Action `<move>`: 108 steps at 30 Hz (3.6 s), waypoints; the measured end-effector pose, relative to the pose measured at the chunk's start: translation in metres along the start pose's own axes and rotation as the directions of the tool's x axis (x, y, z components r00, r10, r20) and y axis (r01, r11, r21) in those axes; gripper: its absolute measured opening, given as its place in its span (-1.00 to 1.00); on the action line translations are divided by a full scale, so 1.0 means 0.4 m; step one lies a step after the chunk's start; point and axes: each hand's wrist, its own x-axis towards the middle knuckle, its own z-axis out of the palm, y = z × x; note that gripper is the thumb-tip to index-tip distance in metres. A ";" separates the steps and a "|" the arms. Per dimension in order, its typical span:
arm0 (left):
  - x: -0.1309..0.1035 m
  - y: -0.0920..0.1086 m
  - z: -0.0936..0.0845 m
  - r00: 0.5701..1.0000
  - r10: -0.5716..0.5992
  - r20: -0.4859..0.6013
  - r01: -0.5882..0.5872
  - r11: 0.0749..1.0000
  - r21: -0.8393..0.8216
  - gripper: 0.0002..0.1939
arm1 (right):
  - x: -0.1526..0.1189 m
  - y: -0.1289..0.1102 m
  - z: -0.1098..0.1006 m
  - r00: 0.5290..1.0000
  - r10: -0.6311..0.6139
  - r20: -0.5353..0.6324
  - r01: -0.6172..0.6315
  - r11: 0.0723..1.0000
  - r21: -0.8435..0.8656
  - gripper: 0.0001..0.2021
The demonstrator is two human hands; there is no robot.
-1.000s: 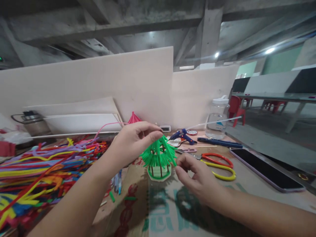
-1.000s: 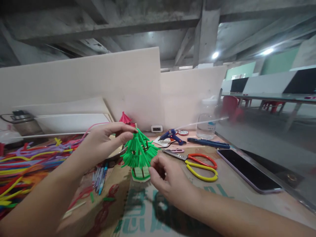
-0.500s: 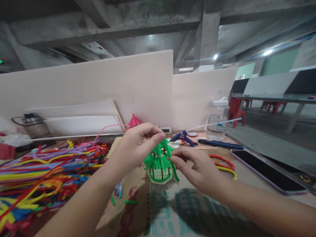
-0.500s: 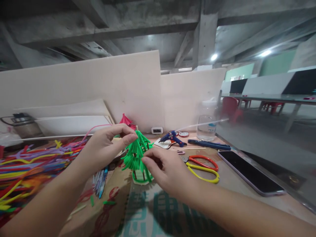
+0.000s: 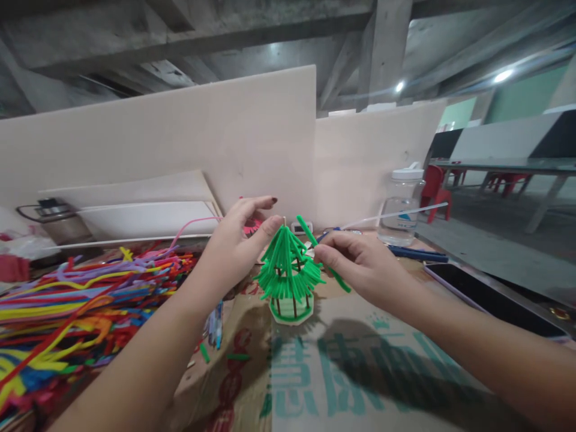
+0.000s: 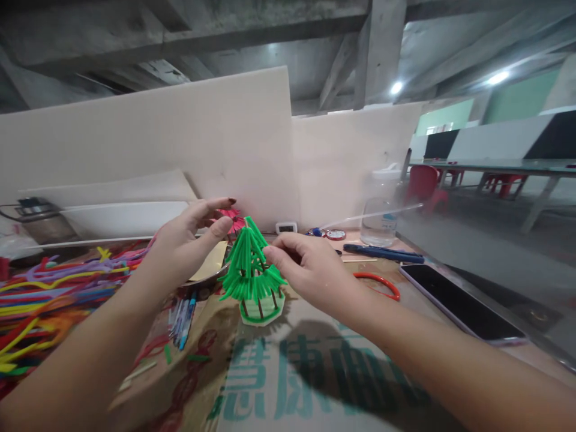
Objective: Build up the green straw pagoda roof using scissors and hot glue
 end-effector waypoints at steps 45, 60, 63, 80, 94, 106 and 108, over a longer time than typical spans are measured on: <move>-0.010 0.003 0.042 0.982 -0.073 0.175 0.128 0.938 -0.323 -0.80 | -0.053 0.002 0.049 0.978 -0.199 0.057 0.201 0.848 -0.491 -0.69; -0.011 0.008 0.036 0.979 -0.090 0.184 0.142 0.946 -0.293 -0.78 | -0.049 0.014 0.054 0.981 -0.165 0.101 0.193 0.849 -0.492 -0.68; -0.011 0.010 0.034 0.980 -0.085 0.180 0.131 0.956 -0.264 -0.77 | -0.050 0.012 0.056 0.983 -0.138 0.121 0.180 0.848 -0.498 -0.66; -0.007 -0.020 0.041 0.987 -0.026 0.159 0.072 0.954 -0.291 -0.78 | -0.042 0.003 0.049 0.983 0.092 0.160 -0.040 0.952 -0.305 -0.78; -0.002 -0.011 0.040 0.986 0.024 0.164 0.031 0.946 -0.323 -0.81 | -0.041 0.027 0.009 0.822 -0.563 0.087 0.535 0.711 -0.457 -0.79; -0.013 0.018 0.041 0.982 0.004 0.187 0.051 0.955 -0.293 -0.79 | -0.049 0.042 0.019 0.834 -0.534 0.137 0.524 0.691 -0.497 -0.73; -0.012 0.019 0.041 0.984 -0.007 0.178 0.061 0.951 -0.303 -0.78 | -0.048 0.033 0.012 0.860 -0.500 0.105 0.492 0.754 -0.436 -0.74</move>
